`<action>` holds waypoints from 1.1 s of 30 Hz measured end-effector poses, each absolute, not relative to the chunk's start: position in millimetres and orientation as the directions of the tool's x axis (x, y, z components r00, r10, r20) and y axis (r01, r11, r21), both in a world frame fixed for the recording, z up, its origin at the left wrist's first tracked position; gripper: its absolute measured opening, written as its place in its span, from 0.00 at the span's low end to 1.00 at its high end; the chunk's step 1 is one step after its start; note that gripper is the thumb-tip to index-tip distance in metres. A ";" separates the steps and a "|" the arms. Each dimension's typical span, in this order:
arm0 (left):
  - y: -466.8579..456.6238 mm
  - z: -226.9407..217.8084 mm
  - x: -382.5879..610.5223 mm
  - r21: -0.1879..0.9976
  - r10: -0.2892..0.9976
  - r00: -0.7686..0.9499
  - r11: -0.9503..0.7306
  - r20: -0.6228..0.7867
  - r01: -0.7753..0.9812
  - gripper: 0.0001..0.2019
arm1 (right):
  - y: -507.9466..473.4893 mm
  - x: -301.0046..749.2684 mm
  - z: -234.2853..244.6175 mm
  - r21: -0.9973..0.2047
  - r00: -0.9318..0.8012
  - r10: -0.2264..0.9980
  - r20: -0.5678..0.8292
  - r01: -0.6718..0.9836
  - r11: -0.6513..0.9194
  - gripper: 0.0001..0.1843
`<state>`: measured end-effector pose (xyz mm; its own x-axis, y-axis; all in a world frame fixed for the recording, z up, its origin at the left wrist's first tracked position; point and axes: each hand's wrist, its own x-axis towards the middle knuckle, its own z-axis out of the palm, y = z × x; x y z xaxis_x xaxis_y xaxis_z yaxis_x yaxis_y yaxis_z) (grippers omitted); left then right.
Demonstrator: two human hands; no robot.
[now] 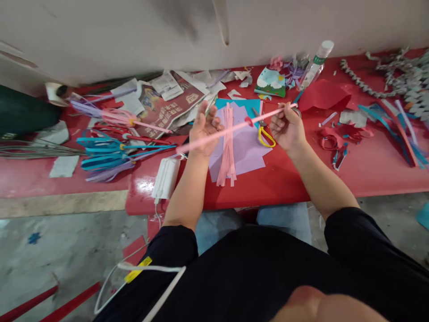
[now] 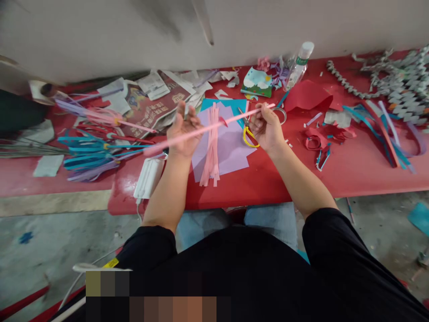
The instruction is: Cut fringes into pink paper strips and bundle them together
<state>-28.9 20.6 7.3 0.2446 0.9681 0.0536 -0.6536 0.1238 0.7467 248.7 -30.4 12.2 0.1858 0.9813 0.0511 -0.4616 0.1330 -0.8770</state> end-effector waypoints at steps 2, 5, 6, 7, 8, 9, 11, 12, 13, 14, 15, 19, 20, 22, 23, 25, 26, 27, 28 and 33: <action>11.2 12.0 -24.2 0.806 0.897 0.441 0.241 0.027 -0.540 0.24 | -35.9 242.8 17.7 -0.862 0.076 0.997 -0.007 -0.505 0.033 0.23; -2.8 9.3 -11.6 0.916 0.734 0.678 0.287 -0.021 -0.281 0.32 | -42.2 229.2 16.5 -0.869 -0.048 0.994 -0.095 -0.484 -0.107 0.24; -7.2 6.6 -6.2 0.942 0.705 0.708 0.263 -0.040 -0.209 0.30 | -43.6 224.3 13.9 -0.877 -0.082 0.990 -0.110 -0.461 -0.136 0.23; -11.1 3.5 -0.6 0.961 0.693 0.719 0.233 -0.054 -0.152 0.28 | -44.8 219.6 10.5 -0.888 -0.114 0.987 -0.116 -0.434 -0.155 0.23; -14.6 0.3 4.8 0.973 0.696 0.716 0.200 -0.061 -0.112 0.25 | -45.8 215.2 6.9 -0.900 -0.141 0.984 -0.112 -0.405 -0.161 0.23; -17.3 -2.7 9.8 0.981 0.700 0.712 0.172 -0.062 -0.084 0.24 | -46.6 211.2 3.4 -0.912 -0.164 0.981 -0.100 -0.378 -0.156 0.23; -20.3 -7.5 17.2 0.989 0.710 0.702 0.133 -0.050 -0.063 0.26 | -47.9 204.8 -2.4 -0.931 -0.202 0.977 -0.065 -0.341 -0.132 0.25; -20.7 -9.1 19.4 0.991 0.716 0.696 0.118 -0.042 -0.062 0.27 | -48.4 202.6 -4.4 -0.936 -0.217 0.975 -0.048 -0.331 -0.119 0.27; -20.6 -10.2 20.5 0.993 0.724 0.689 0.107 -0.037 -0.058 0.28 | -48.6 201.1 -5.7 -0.939 -0.229 0.973 -0.033 -0.327 -0.109 0.28; -20.1 -10.6 20.8 0.994 0.732 0.680 0.096 -0.037 -0.050 0.28 | -48.6 200.4 -6.5 -0.939 -0.235 0.972 -0.023 -0.329 -0.101 0.28; -19.4 -10.6 20.4 0.995 0.738 0.674 0.088 -0.041 -0.036 0.28 | -48.5 200.2 -6.8 -0.938 -0.238 0.971 -0.016 -0.333 -0.097 0.29; -17.3 -7.8 15.5 0.996 0.699 0.712 0.085 -0.066 0.009 0.28 | -47.7 202.3 -6.2 -0.943 -0.263 0.965 0.006 -0.323 -0.082 0.27; -17.1 -7.2 14.4 0.996 0.695 0.715 0.091 -0.071 0.011 0.27 | -47.7 202.5 -6.2 -0.946 -0.281 0.960 0.016 -0.315 -0.076 0.27; -16.8 -6.8 13.0 0.994 0.707 0.702 0.109 -0.086 0.012 0.26 | -48.2 201.9 -6.9 -0.951 -0.311 0.950 0.031 -0.302 -0.068 0.27; -16.7 -7.0 12.7 0.992 0.719 0.688 0.122 -0.098 0.013 0.25 | -48.2 201.3 -7.6 -0.955 -0.318 0.948 0.030 -0.290 -0.067 0.28; -16.3 -7.5 12.7 0.989 0.737 0.663 0.149 -0.127 0.024 0.23 | -47.2 201.0 -9.2 -0.965 -0.297 0.955 0.001 -0.250 -0.077 0.29; -16.0 -7.7 12.8 0.987 0.743 0.654 0.159 -0.142 0.034 0.21 | -45.7 202.4 -9.6 -0.972 -0.273 0.962 -0.028 -0.216 -0.090 0.29; -15.7 -7.6 12.9 0.985 0.744 0.649 0.165 -0.156 0.048 0.19 | -43.6 205.7 -9.1 -0.979 -0.245 0.967 -0.066 -0.172 -0.110 0.29; -15.4 -7.4 12.8 0.984 0.745 0.646 0.168 -0.169 0.064 0.17 | -41.1 211.5 -7.6 -0.985 -0.209 0.972 -0.104 -0.113 -0.129 0.29; -15.0 -6.7 12.5 0.979 0.759 0.621 0.189 -0.195 0.076 0.10 | -35.5 284.6 20.5 -0.802 0.071 0.997 -0.015 0.594 -0.054 0.18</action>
